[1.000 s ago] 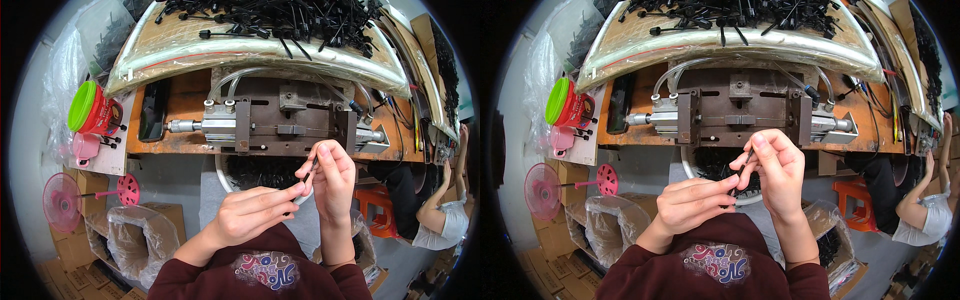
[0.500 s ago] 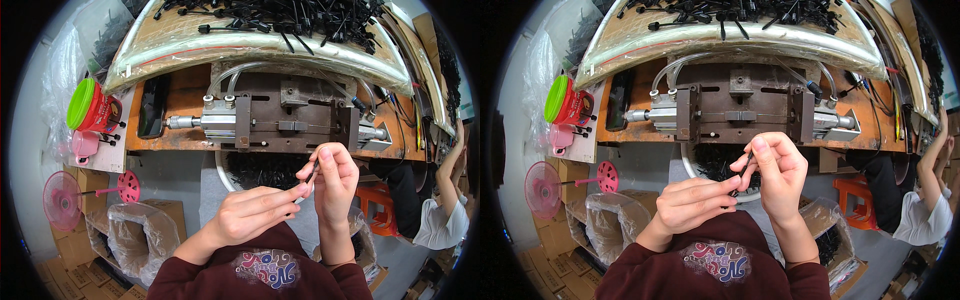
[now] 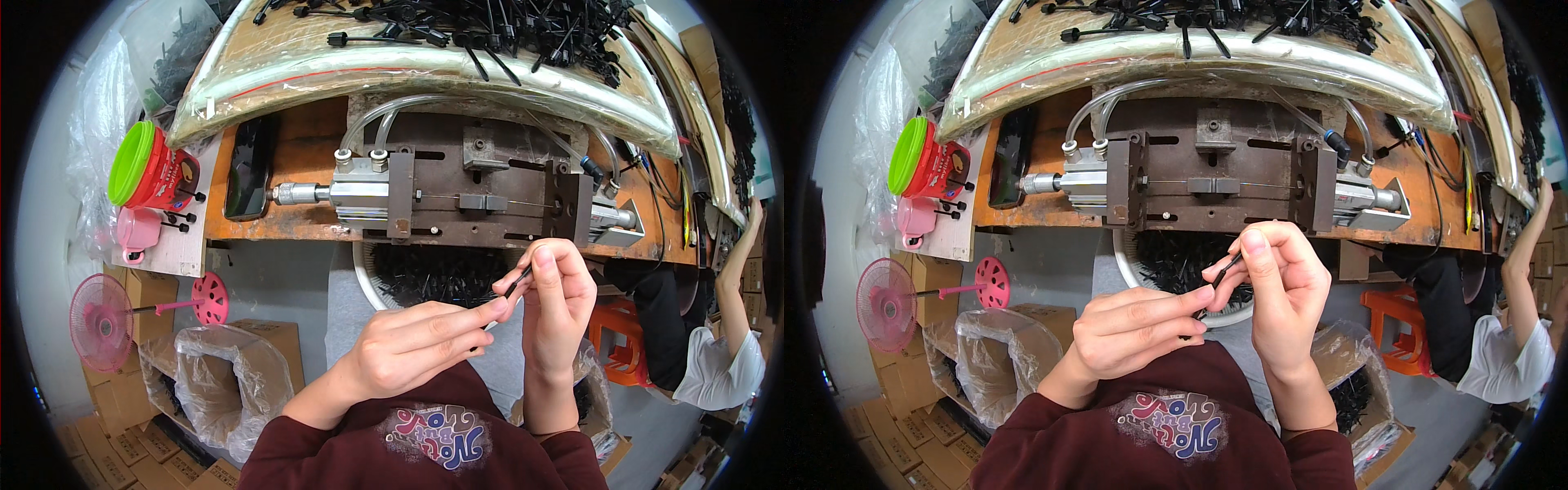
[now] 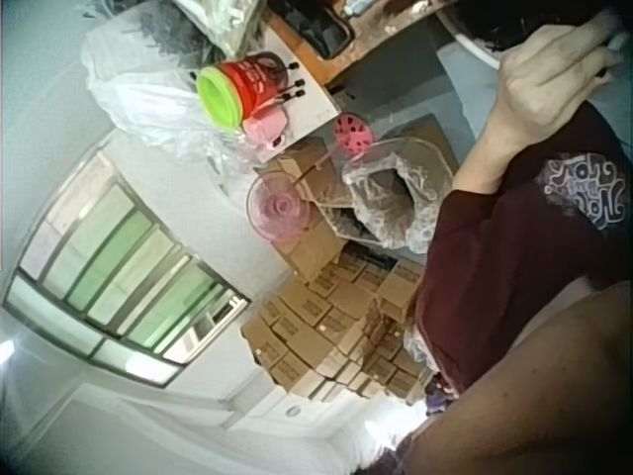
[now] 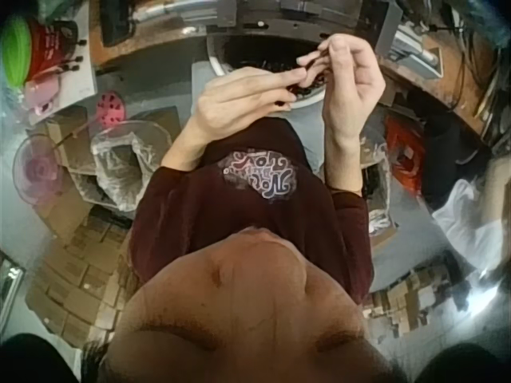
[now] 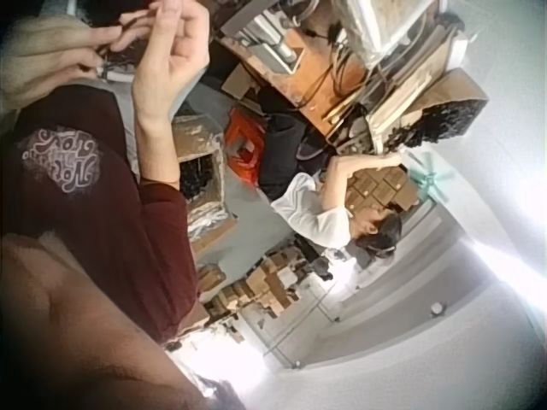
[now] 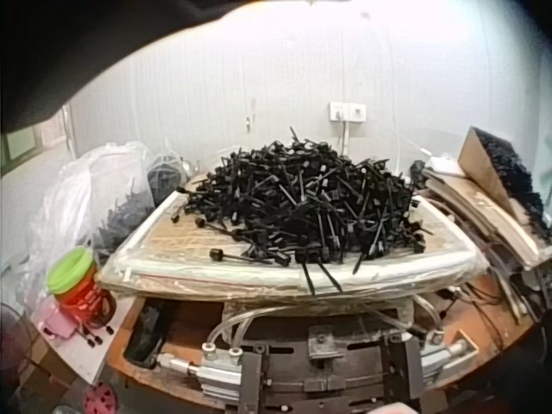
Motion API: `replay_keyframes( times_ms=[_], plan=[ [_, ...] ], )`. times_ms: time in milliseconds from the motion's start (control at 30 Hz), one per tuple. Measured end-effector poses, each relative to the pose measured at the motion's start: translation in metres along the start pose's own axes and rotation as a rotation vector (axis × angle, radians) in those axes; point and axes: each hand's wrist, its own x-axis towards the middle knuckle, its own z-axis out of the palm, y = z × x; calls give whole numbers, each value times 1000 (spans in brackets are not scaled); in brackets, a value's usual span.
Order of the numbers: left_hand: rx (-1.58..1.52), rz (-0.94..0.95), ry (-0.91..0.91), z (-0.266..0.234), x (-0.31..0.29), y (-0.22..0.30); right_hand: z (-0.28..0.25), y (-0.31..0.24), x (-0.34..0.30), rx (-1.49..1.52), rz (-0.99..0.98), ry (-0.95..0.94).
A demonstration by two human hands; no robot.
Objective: The person is assembling small black plastic components using a pneumatic assembly machine.
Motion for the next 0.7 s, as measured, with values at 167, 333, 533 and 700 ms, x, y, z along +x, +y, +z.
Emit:
replay_keyframes(
  times_ms=[167, 333, 533, 700],
  plan=[
    [8, -1, -17, -2, 2, 2, 1, -1, -1, -31, -10, 25],
    [-9, -12, -20, -1, 2, 2, 3, -4, -2, -23, -21, 38],
    [-18, -16, -28, -1, 2, 3, 4, -1, -5, -7, -26, -7],
    [-48, -43, -33, -1, 2, 4, 5, -2, -7, 2, -10, 11]
  ],
)
